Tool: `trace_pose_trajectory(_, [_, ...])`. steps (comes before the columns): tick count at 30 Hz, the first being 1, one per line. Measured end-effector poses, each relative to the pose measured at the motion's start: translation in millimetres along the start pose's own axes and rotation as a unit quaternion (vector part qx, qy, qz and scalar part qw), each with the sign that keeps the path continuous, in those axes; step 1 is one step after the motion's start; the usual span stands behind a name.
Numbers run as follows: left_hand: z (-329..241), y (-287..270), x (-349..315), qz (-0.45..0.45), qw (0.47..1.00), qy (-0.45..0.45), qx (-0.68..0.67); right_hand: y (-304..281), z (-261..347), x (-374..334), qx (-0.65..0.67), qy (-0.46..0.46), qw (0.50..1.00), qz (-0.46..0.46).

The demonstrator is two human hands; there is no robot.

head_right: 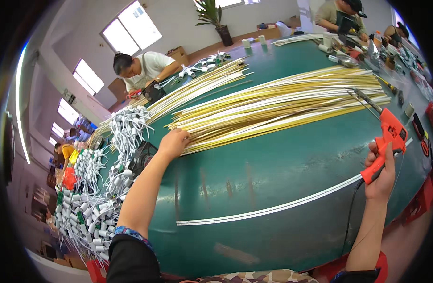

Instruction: The person solders wires to LED strips and circuit boards using a soldering iron, then assembles the lighting components. A cooling fan is used to dissipate heat during the process.

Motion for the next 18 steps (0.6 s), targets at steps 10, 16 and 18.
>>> trace_pose_trajectory(10, [-29.6,-46.5,-29.1,-0.184,0.976,0.020,-0.115,-2.8,2.9,3.0,-0.013,0.006,1.000,0.005])
trace_pose_trajectory(16, [-45.3,-71.1,-47.1,-0.244,0.964,0.096,-0.036,-1.2,5.4,0.5,-0.019,0.005,1.000,0.003])
trace_pose_trajectory(18, [-41.6,-77.5,-50.4,-0.287,0.930,0.073,-0.217,0.8,5.9,-0.2,-0.020,-0.006,1.000,-0.004])
Point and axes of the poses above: each hand's wrist, its own x-axis towards the middle knuckle, its own y-axis out of the palm, z = x × y, the point moved 2 cm from there along x, towards the middle knuckle, and after that the axes turned 13 degrees about y, right-handed, at the moved point
